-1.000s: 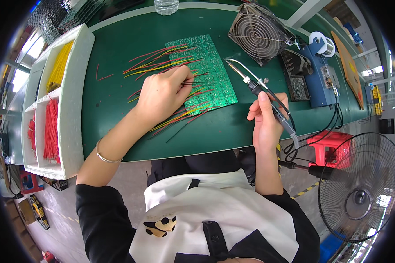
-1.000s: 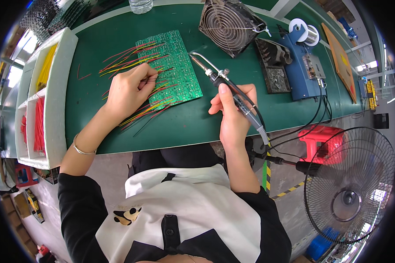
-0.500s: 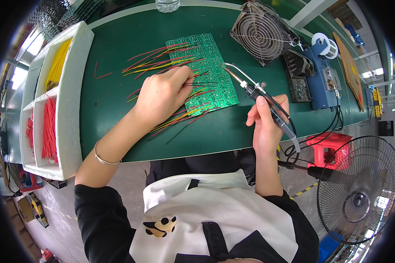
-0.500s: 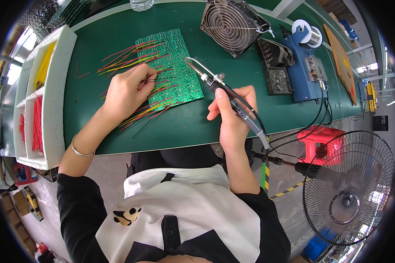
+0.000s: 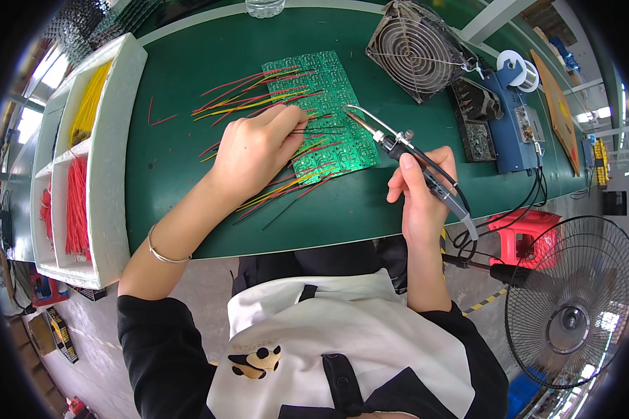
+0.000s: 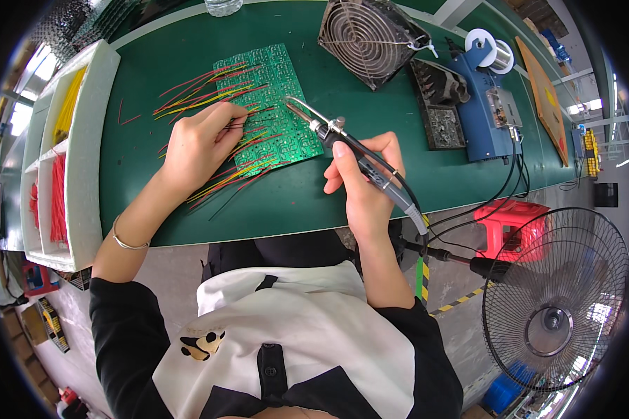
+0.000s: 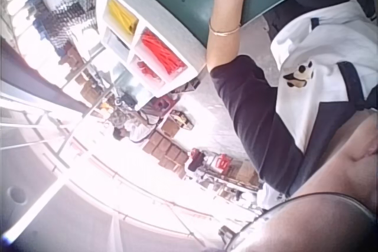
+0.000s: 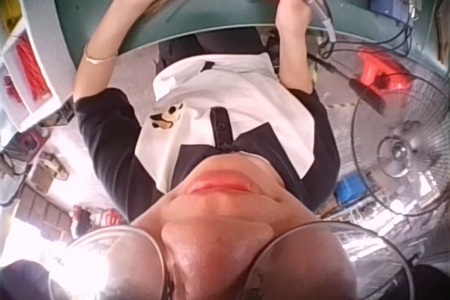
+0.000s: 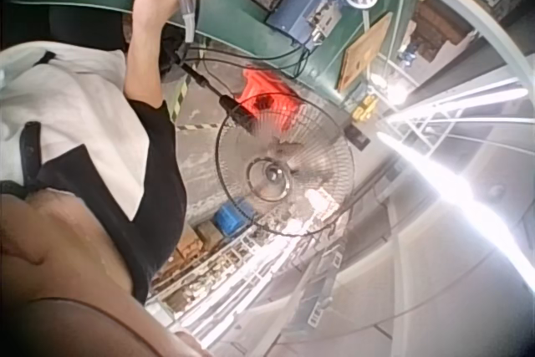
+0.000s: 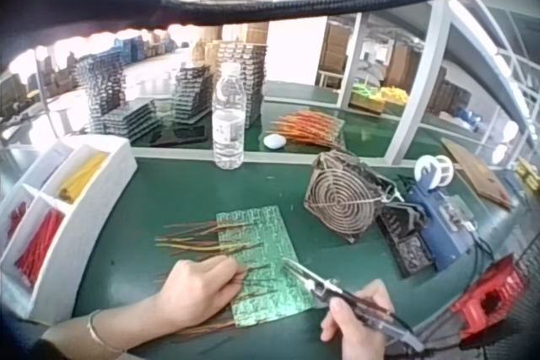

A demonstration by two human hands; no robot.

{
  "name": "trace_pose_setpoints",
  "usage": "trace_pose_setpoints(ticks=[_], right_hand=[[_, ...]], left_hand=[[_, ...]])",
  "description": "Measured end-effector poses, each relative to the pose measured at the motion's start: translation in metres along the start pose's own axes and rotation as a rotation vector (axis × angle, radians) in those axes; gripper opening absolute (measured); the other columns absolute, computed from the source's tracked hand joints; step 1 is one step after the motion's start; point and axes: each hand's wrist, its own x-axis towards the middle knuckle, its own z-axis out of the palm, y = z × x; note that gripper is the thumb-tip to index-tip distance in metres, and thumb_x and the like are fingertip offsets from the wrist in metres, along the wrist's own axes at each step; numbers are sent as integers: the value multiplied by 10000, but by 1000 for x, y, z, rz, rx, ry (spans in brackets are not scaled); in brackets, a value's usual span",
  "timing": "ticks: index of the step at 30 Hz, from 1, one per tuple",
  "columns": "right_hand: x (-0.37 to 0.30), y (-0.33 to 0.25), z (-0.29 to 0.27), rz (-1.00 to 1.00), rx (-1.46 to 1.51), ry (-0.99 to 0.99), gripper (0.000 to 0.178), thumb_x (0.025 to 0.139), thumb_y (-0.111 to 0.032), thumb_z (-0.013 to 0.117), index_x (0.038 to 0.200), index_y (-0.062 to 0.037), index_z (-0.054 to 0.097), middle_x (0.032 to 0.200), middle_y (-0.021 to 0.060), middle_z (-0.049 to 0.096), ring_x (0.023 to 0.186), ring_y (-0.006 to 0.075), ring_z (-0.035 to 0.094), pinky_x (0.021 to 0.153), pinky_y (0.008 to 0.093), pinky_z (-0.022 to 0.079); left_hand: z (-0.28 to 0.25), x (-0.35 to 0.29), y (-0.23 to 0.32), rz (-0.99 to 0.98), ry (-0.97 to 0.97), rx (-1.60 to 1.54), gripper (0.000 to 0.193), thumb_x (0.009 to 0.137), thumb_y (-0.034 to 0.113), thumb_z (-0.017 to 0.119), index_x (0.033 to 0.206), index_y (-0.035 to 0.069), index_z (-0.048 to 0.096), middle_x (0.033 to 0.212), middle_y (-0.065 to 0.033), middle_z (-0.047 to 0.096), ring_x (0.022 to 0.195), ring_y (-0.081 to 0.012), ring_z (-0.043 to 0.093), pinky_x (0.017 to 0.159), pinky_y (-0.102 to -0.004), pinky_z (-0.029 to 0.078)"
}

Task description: The person solders wires onto a circuit board using a soldering iron, takes additional wires from a sorting box, and solders them to the board.

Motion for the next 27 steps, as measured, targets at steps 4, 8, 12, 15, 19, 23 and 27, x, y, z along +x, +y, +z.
trace_pose_setpoints(ticks=[4,8,12,15,19,23,27], right_hand=[[0,-2,1,0,-16,-11,225,832,-85,639,814,-31,421,589,111,585,429,119,532,414,213,427],[0,0,0,0,-22,-12,224,833,-84,637,817,-30,421,591,111,586,430,119,535,414,211,428],[1,0,1,10,-20,-23,225,831,-81,638,822,-27,420,595,111,588,429,118,536,412,209,428],[1,0,1,10,-25,-29,228,829,-81,641,823,-27,420,598,112,588,430,117,537,411,207,426],[0,0,1,12,-27,-36,234,826,-87,646,817,-26,420,599,110,586,430,114,537,409,204,425],[0,1,1,16,-45,-36,237,825,-91,649,813,-26,421,599,109,585,429,113,537,410,204,425],[-1,-1,2,25,-41,-31,233,825,-87,646,810,-28,422,600,109,584,431,114,534,407,205,424]], left_hand=[[1,0,0,-1,8,-9,130,726,-21,628,840,15,578,686,-64,564,505,-149,514,486,-259,434],[1,0,0,3,8,1,133,724,-26,628,840,15,578,687,-62,566,509,-149,516,487,-255,434],[2,0,-1,4,17,0,134,723,-28,629,838,16,577,685,-61,565,508,-149,516,487,-255,433],[2,0,0,4,24,-2,132,723,-25,631,837,15,577,685,-61,565,508,-150,517,487,-256,434],[1,0,0,0,18,-3,132,723,-23,632,838,12,578,686,-61,568,509,-151,521,488,-255,436],[2,-1,0,-4,6,-3,131,722,-23,634,835,11,578,683,-62,570,509,-153,522,489,-256,440],[2,-2,0,-3,10,2,130,722,-22,636,834,10,578,682,-63,571,506,-153,521,489,-257,442]])
